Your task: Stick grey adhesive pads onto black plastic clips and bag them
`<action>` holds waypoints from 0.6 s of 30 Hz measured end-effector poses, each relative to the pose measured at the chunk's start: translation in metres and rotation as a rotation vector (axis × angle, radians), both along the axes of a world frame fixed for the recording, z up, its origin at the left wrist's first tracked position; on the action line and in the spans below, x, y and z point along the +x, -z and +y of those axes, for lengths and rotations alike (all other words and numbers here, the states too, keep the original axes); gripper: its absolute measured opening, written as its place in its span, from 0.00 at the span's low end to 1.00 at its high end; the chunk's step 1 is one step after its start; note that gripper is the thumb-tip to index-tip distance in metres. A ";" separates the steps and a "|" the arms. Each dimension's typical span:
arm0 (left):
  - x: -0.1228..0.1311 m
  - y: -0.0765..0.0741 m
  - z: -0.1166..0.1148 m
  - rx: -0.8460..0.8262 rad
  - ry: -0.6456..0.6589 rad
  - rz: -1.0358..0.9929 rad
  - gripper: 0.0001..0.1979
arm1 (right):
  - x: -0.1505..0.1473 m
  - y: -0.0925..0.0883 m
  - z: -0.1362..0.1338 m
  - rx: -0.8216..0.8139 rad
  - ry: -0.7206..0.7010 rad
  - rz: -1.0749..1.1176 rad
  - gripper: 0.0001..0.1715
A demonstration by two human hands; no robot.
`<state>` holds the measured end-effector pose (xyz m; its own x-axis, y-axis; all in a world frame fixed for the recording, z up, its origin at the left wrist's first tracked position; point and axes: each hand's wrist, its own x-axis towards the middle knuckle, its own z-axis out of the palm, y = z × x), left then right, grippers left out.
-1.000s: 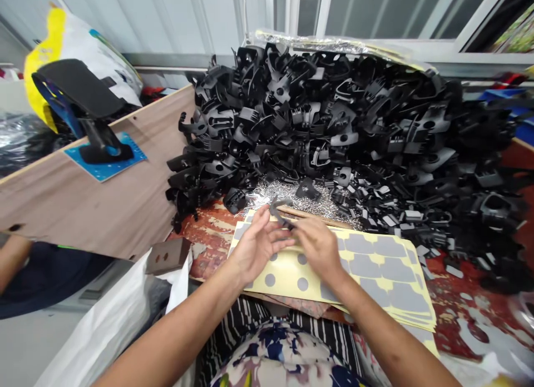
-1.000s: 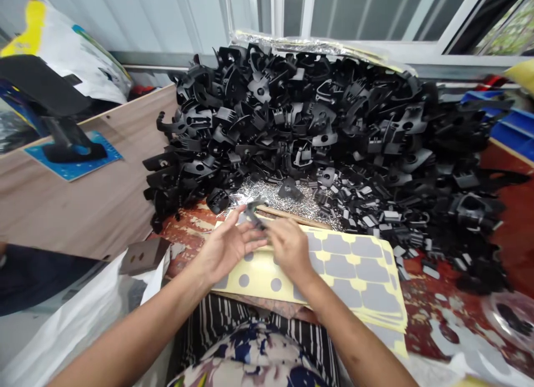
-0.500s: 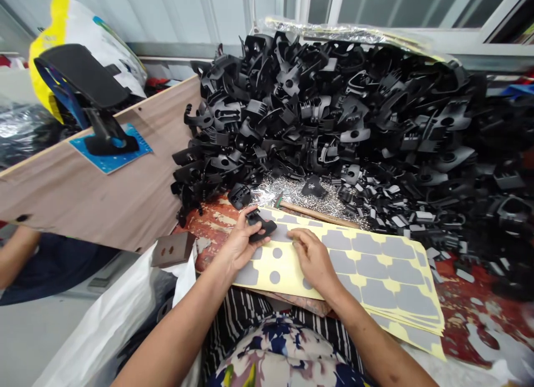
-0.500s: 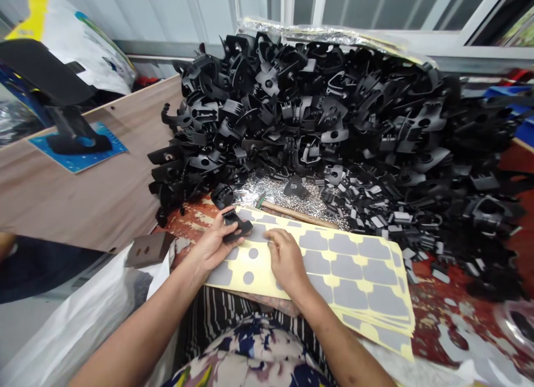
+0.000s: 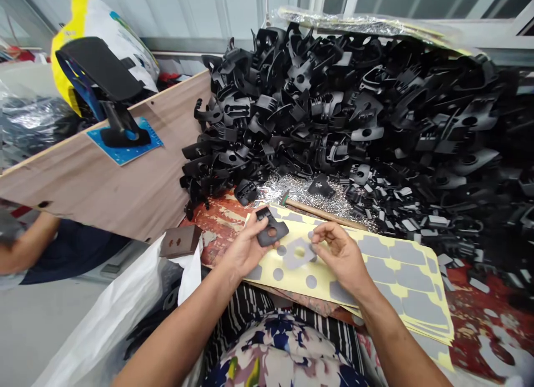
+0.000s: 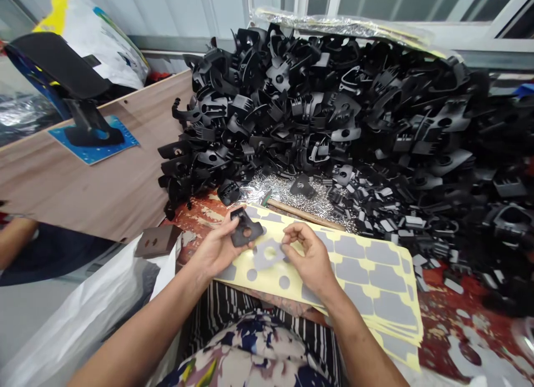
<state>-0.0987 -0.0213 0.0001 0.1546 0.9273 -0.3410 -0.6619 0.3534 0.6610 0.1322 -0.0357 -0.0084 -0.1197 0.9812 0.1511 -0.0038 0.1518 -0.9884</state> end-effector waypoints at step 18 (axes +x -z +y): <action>0.027 -0.005 -0.021 0.034 0.141 -0.172 0.21 | -0.030 0.012 -0.005 0.101 0.187 -0.109 0.07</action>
<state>-0.0718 -0.0419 0.0055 0.3366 0.9030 -0.2669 -0.7116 0.4296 0.5559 0.1018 -0.0405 -0.0204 0.0417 0.9685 0.2454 0.1393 0.2376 -0.9613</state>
